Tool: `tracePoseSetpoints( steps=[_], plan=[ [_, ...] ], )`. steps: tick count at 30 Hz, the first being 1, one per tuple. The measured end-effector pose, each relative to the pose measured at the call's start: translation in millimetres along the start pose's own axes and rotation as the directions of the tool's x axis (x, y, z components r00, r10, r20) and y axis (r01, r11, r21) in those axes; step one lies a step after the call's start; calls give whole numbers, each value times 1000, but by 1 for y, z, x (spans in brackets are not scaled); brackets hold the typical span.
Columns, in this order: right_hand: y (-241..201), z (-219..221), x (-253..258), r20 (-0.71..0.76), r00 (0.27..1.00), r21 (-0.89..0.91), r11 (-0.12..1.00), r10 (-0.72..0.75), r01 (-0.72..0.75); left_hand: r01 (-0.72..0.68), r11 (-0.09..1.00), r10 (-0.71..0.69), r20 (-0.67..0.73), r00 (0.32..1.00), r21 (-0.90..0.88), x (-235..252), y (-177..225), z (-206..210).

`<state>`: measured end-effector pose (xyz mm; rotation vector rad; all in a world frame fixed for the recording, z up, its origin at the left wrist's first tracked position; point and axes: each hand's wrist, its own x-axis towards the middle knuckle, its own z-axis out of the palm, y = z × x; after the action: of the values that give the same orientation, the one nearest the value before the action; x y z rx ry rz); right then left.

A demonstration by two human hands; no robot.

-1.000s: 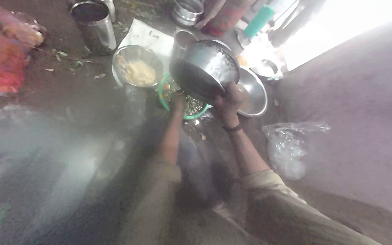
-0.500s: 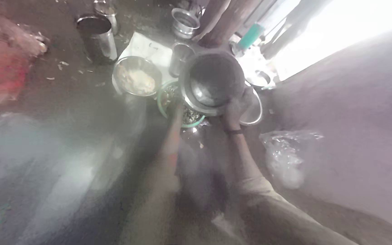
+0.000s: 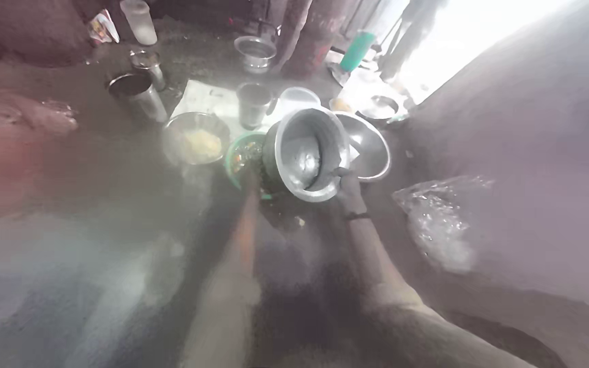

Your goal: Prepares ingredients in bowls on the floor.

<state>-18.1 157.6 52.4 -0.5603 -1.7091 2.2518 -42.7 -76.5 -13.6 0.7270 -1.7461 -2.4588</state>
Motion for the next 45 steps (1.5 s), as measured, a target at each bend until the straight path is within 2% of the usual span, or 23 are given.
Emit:
tracePoseSetpoints(
  steps=[3, 7, 9, 13, 15, 16, 20, 21, 22, 24, 25, 26, 27, 28, 29, 30, 32, 33, 34, 36, 39, 41, 45],
  plan=[
    [1, 1, -6, -74, 997, 10, 1000, 15, -14, 6, 1000, -6, 25, 1000, -13, -7, 3, 0],
    [3, -12, -7, -86, 996, -68, 998, -6, 0, -88, 955, 71, 72, 995, 282, -19, 12, -1],
    [-3, -18, -12, -113, 993, -126, 992, -18, 4, -167, 883, 126, 122, 984, 438, -24, 17, 3],
    [-15, -27, -34, -133, 991, -204, 978, 8, -35, -321, 646, 152, 295, 943, 692, -35, 16, 7],
    [-21, -28, -42, -146, 989, -213, 977, -13, -18, -376, 586, 187, 332, 925, 717, -27, 7, 10],
    [-22, -28, -44, -166, 986, -183, 983, -31, 0, -359, 576, 144, 341, 929, 734, -34, 13, 10],
    [-31, -36, -42, -326, 936, -99, 989, -134, 107, -401, 469, 152, 375, 914, 787, -49, 27, 14],
    [-48, -36, -61, -362, 927, -122, 991, -101, 60, -401, 439, 149, 375, 915, 804, -53, 31, 17],
    [-72, -33, -88, -391, 920, -116, 992, 4, -54, -405, 417, 169, 368, 914, 813, -51, 28, 15],
    [-80, -45, -97, -484, 875, -75, 995, 26, -70, -418, 402, 210, 362, 908, 815, -47, 24, 12],
    [-74, -59, -82, -554, 832, -30, 1000, -8, -10, -425, 394, 213, 369, 905, 815, -45, 24, 10],
    [-53, -79, -51, -639, 756, -25, 986, -142, 164, -412, 422, 193, 365, 911, 808, -49, 27, 11],
    [-39, -99, -28, -689, 696, -13, 964, -202, 267, -382, 459, 173, 341, 924, 802, -54, 30, 14],
    [-34, -114, -18, -731, 649, -18, 956, -211, 292, -318, 485, 109, 304, 946, 815, -62, 38, 20],
    [-34, -122, -20, -749, 635, -30, 967, -189, 253, -225, 498, -29, 276, 961, 837, -72, 56, 26],
    [-33, -128, -25, -760, 630, -42, 979, -161, 199, -182, 520, -81, 260, 962, 835, -74, 64, 27],
    [-25, -139, -30, -782, 613, -43, 990, -115, 131, -276, 614, 141, 242, 960, 740, -62, 38, 18],
    [-23, -140, -35, -788, 611, -17, 994, -80, 108, -295, 636, 184, 231, 955, 713, -62, 36, 16],
    [-20, -140, -42, -770, 637, 11, 997, -37, 71, -243, 661, 134, 207, 969, 709, -71, 49, 16],
    [-2, -150, -45, -741, 671, 3, 1000, 10, -12, -125, 737, 113, 62, 992, 664, -83, 67, 21],
    [12, -156, -44, -764, 645, 61, 998, 28, 29, -114, 852, 186, -92, 978, 510, -84, 67, 19],
    [17, -160, -46, -761, 648, 79, 996, 28, 50, -110, 852, 217, -154, 964, 512, -81, 68, 15],
    [34, -180, -36, -783, 621, -50, 999, -36, -6, -65, 827, 269, -292, 918, 559, -75, 67, 14]
  ],
)
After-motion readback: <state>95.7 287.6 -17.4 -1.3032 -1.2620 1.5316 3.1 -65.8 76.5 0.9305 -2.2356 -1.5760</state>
